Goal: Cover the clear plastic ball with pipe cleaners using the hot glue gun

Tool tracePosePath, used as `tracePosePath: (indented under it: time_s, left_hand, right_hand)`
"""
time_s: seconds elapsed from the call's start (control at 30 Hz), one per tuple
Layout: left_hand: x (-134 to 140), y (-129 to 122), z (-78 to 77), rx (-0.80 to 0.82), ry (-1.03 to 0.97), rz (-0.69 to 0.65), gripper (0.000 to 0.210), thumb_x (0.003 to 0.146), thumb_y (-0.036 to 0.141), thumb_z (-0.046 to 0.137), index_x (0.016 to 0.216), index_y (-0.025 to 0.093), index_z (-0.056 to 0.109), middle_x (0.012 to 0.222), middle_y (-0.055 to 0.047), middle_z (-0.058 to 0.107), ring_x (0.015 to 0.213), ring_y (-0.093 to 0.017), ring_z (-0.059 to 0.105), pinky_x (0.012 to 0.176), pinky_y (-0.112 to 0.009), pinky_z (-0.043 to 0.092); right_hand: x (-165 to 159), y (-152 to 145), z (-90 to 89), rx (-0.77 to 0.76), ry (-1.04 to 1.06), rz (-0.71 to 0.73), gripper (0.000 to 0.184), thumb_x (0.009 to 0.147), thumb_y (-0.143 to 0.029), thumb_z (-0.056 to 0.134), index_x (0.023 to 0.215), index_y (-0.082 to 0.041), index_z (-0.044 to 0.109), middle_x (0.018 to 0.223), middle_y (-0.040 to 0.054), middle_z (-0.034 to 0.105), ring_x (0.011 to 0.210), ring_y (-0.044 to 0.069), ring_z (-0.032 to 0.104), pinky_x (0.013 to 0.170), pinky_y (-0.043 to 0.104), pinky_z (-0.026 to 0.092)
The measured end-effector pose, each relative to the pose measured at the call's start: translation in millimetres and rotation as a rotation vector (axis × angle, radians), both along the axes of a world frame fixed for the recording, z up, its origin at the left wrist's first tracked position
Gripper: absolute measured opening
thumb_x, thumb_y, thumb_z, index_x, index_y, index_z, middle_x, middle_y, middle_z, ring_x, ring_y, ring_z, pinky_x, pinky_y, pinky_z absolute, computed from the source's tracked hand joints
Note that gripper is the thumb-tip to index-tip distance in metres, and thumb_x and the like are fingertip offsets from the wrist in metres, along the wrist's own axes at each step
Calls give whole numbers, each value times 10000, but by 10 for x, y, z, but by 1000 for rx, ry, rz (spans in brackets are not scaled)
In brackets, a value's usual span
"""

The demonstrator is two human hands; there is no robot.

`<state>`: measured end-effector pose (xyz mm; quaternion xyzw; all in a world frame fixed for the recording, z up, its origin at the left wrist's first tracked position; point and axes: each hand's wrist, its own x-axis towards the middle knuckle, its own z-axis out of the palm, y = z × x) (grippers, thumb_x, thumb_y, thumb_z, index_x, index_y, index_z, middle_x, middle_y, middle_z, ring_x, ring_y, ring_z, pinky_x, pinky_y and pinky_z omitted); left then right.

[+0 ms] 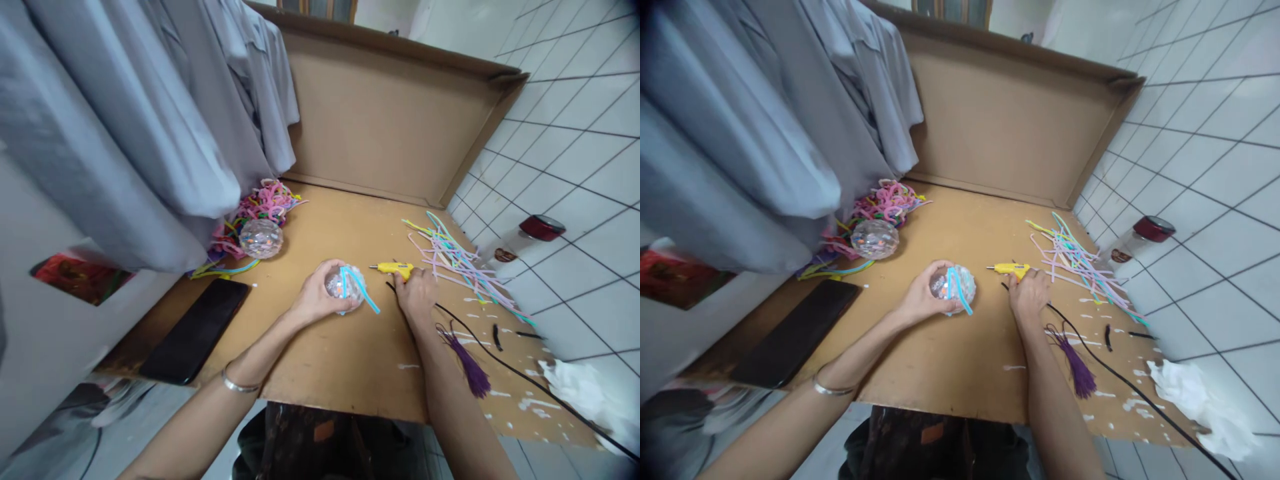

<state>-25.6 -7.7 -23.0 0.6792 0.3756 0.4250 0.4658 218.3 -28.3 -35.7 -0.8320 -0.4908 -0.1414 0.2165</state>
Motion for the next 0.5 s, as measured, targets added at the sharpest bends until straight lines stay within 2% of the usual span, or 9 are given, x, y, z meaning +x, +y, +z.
tracePosePath:
  time_s: [0.1, 0.17, 0.23, 0.27, 0.37, 0.5]
  left_hand:
    - [5, 2, -11, 18, -5, 4, 760, 512, 293, 891, 1196, 215, 571, 1232, -87, 663, 1140, -292, 635, 994, -423, 501]
    - [2, 4, -13, 26, 4, 9, 755, 521, 296, 893, 1201, 218, 572, 1231, -84, 665, 1137, -289, 637, 994, -421, 504]
    - [-4, 5, -11, 32, 20, 17, 742, 531, 300, 891, 1198, 216, 576, 1221, -82, 668, 1126, -287, 641, 993, -422, 504]
    - [-7, 6, -9, 37, 29, 22, 733, 535, 300, 888, 1194, 215, 579, 1213, -80, 670, 1113, -284, 644, 988, -420, 507]
    - [-13, 0, 0, 60, 56, 31, 702, 548, 299, 873, 1183, 217, 587, 1192, -74, 672, 1078, -278, 653, 965, -416, 517]
    - [-14, -22, 20, 101, 83, 28, 687, 559, 308, 867, 1183, 219, 595, 1188, -75, 663, 1081, -279, 649, 967, -417, 516]
  right_hand:
    - [-108, -47, 117, 108, -18, 134, 354, 929, -360, 496, 1123, -101, 637, 1071, 201, 657, 1033, 331, 585, 884, 451, 439]
    - [-250, -106, 192, 294, 39, 400, 297, 931, -330, 504, 1109, -136, 643, 979, 143, 676, 947, 286, 615, 856, 425, 474]
    - [-428, -190, 254, 409, 123, 664, 247, 934, -320, 542, 1108, -176, 643, 928, 95, 683, 873, 239, 642, 813, 383, 509]
    - [-516, -236, 281, 430, 149, 748, 237, 931, -306, 568, 1128, -196, 640, 933, 82, 690, 868, 225, 651, 802, 369, 518]
    - [-716, -347, 351, 475, 122, 883, 264, 911, -247, 623, 1174, -237, 636, 994, 67, 717, 921, 218, 665, 838, 373, 522]
    - [-799, -373, 427, 532, 84, 935, 215, 928, -186, 593, 1101, -273, 687, 923, 33, 734, 856, 198, 673, 778, 353, 522]
